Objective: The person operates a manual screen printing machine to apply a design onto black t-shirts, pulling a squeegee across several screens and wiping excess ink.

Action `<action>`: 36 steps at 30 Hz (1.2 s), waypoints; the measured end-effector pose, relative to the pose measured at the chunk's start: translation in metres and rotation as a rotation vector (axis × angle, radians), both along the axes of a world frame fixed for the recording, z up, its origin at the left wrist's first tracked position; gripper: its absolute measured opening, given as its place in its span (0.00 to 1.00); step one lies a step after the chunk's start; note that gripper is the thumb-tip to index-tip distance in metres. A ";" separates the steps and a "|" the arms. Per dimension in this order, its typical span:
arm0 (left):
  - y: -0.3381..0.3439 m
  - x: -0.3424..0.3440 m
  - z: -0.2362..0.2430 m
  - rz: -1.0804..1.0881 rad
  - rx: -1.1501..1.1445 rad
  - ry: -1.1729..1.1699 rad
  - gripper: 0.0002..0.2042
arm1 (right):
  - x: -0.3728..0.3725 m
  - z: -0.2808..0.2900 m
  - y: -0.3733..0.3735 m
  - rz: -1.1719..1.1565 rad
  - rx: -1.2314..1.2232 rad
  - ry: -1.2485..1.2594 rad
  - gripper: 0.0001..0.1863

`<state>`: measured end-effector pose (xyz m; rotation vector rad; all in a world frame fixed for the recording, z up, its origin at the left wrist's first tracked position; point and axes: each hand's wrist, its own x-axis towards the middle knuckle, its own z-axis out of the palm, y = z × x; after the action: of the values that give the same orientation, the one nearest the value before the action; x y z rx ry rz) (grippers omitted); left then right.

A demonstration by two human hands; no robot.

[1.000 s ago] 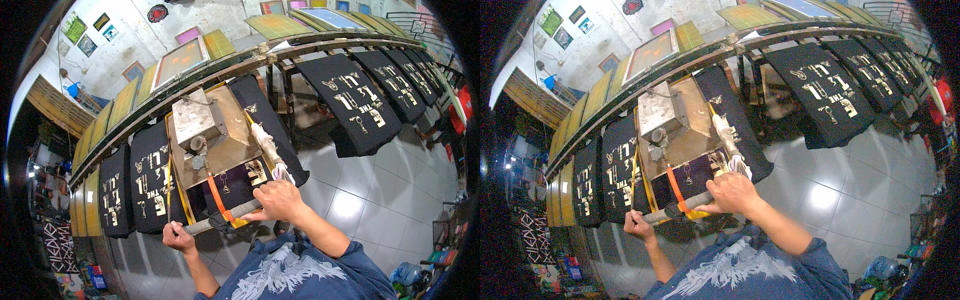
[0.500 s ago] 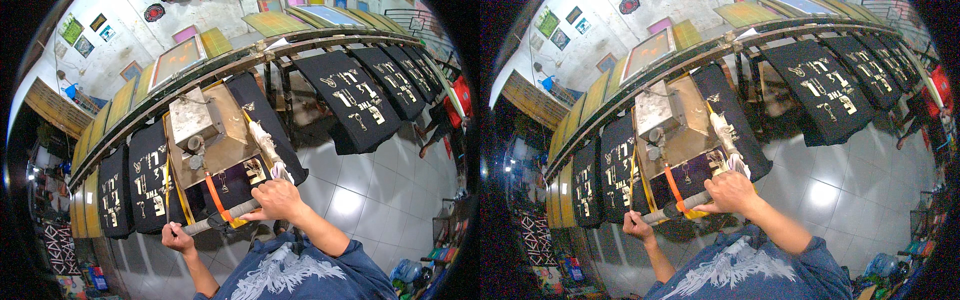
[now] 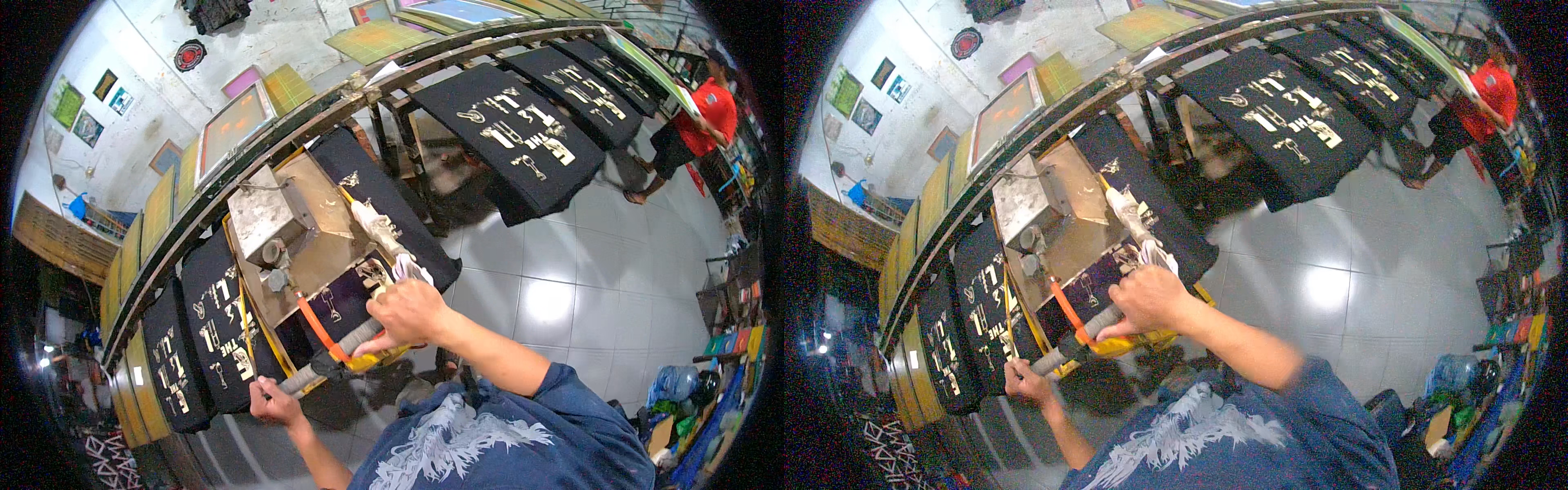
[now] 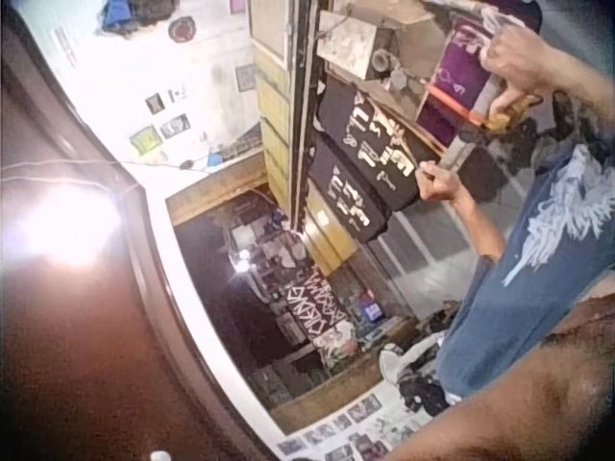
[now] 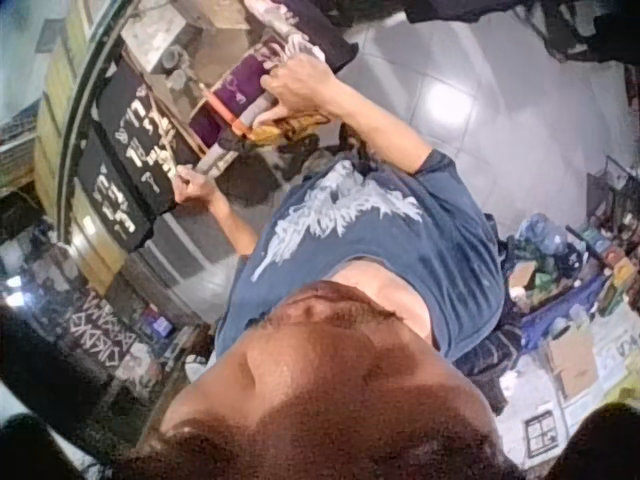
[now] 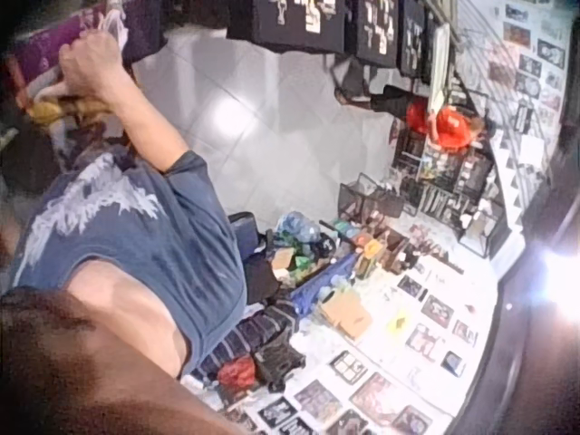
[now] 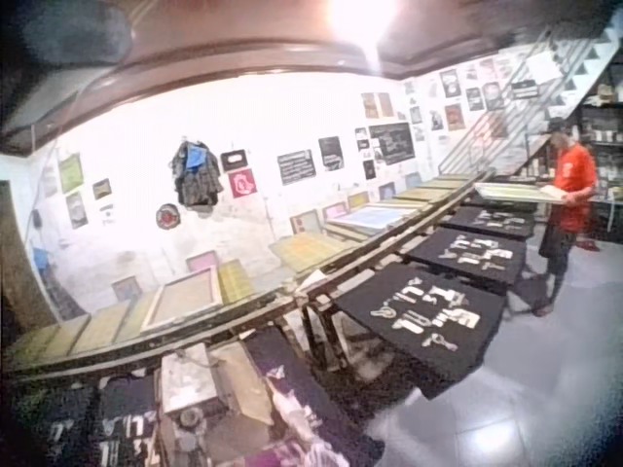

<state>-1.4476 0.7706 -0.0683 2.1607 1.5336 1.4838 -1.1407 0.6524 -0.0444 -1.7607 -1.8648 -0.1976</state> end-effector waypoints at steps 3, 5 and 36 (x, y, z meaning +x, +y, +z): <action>0.003 -0.002 -0.003 -0.016 0.034 -0.030 0.17 | -0.005 0.006 0.001 -0.014 -0.155 0.004 0.47; 0.008 -0.006 -0.004 -0.046 0.042 0.045 0.16 | -0.009 0.010 -0.002 -0.080 -0.203 -0.015 0.48; -0.174 0.008 0.028 -0.507 -0.107 0.143 0.16 | 0.001 -0.016 -0.217 -0.410 -0.026 -0.233 0.20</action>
<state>-1.4395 0.5971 -0.0402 2.3892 0.9573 1.0781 -1.1399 0.4350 -0.0601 -2.2028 -1.6388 -0.5562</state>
